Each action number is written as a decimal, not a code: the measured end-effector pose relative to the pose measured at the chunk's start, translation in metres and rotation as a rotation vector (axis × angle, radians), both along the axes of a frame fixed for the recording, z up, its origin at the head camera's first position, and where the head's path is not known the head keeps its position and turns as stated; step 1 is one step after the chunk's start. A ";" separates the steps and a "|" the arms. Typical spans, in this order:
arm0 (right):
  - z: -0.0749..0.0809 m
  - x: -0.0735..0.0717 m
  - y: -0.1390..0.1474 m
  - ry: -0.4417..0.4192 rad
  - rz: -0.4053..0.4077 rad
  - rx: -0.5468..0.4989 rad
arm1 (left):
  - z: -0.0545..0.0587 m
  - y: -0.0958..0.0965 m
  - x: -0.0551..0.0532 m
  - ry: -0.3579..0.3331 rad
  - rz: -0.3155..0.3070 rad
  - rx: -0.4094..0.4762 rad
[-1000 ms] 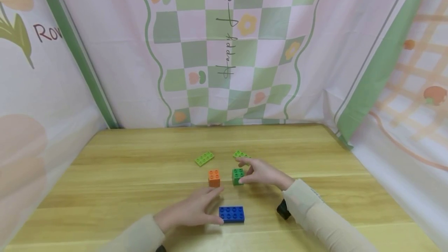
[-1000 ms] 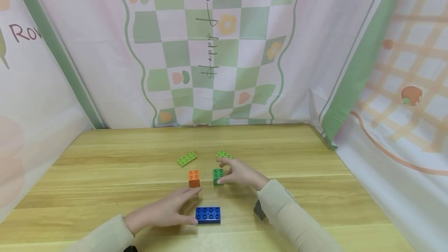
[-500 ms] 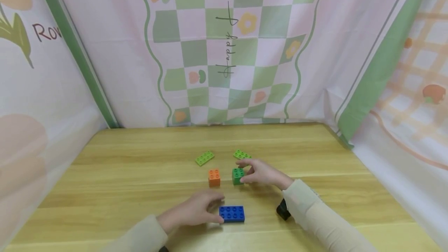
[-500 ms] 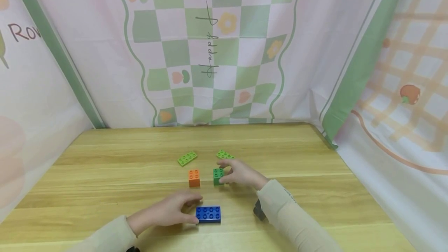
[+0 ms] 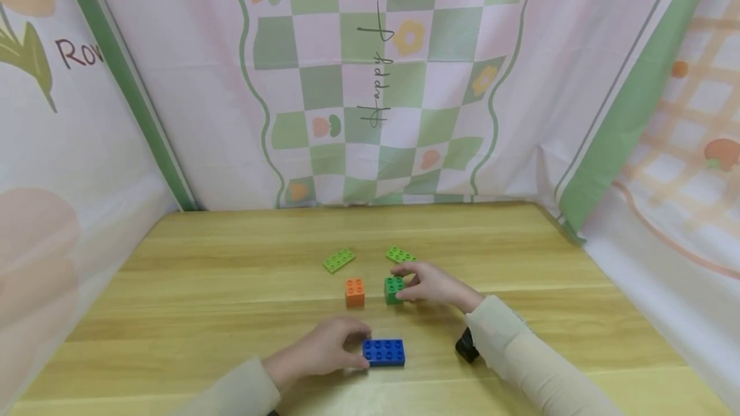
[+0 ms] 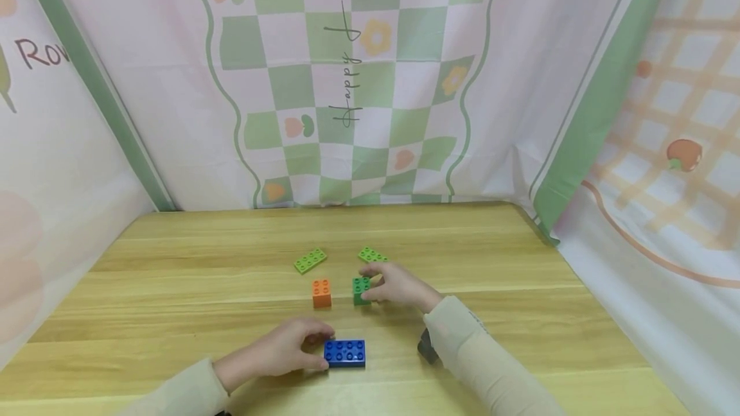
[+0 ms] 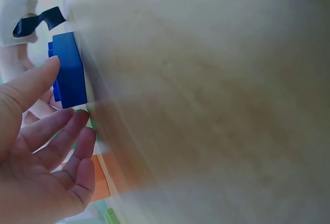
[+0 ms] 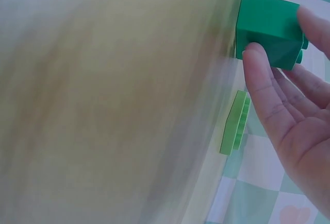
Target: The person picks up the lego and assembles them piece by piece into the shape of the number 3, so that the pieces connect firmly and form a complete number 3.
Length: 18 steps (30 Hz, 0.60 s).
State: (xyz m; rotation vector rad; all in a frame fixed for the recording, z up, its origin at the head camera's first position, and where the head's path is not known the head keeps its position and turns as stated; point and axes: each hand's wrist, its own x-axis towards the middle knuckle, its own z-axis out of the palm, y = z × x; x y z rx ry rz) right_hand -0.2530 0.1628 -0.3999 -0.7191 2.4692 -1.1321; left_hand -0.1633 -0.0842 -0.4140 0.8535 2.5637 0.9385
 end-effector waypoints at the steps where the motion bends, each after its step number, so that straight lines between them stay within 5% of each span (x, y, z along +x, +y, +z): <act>1: 0.000 0.000 0.000 -0.001 -0.003 0.000 | 0.000 0.000 0.000 0.001 0.003 0.001; 18: -0.002 -0.003 0.000 0.002 -0.002 -0.019 | 0.000 0.000 0.003 0.012 0.022 0.024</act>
